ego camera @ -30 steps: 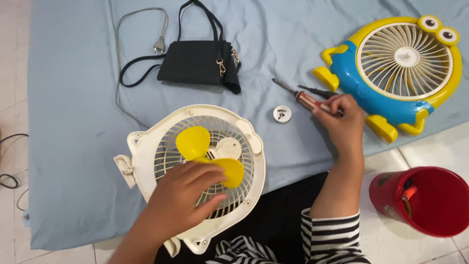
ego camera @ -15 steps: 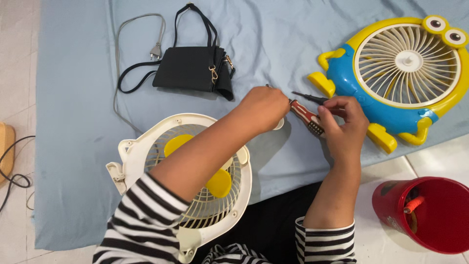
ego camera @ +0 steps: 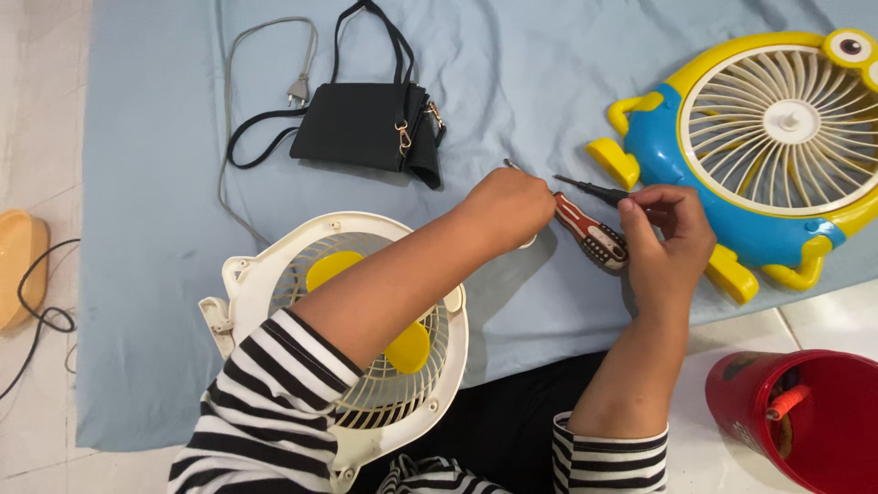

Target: The person uses a screwdriver to tighten the central screw on a small white fan with yellow blades. They then switch to a smaller screwdriver to adjust screws on the fan's frame.

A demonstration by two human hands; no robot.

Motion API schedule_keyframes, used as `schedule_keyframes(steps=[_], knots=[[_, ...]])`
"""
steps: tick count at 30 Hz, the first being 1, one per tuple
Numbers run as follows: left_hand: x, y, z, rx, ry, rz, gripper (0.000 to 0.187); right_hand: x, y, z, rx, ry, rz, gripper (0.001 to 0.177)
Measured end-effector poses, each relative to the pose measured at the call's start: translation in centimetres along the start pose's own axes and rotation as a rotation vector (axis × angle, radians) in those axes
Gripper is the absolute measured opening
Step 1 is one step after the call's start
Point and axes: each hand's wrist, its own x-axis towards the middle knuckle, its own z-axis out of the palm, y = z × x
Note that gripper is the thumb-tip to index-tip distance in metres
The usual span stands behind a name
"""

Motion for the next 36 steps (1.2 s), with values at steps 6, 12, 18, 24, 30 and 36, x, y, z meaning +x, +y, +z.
schedule_keyframes(steps=[6,12,18,24,30,36], knots=[[-0.5,-0.4,0.4,0.042,0.053,0.051,0.006,0.0,0.3,-0.3,0.016,0.007,0.003,0.019],[-0.2,-0.2,1.2,0.088,0.023,0.049,0.009,-0.2,0.5,-0.1,-0.052,0.009,0.031,0.018],[-0.3,-0.2,1.0,0.092,-0.036,0.018,0.01,0.0,0.3,0.0,0.006,-0.011,0.033,0.018],[-0.4,-0.2,1.2,0.059,-0.024,0.015,0.009,-0.2,0.7,-0.1,-0.043,0.001,0.071,0.017],[-0.2,-0.1,1.0,0.048,-0.071,-0.006,0.009,-0.1,1.1,-0.2,-0.03,-0.003,0.062,0.017],[-0.7,-0.1,-0.1,0.04,-0.085,-0.025,0.008,-0.3,1.9,-0.6,-0.022,-0.004,0.067,0.017]])
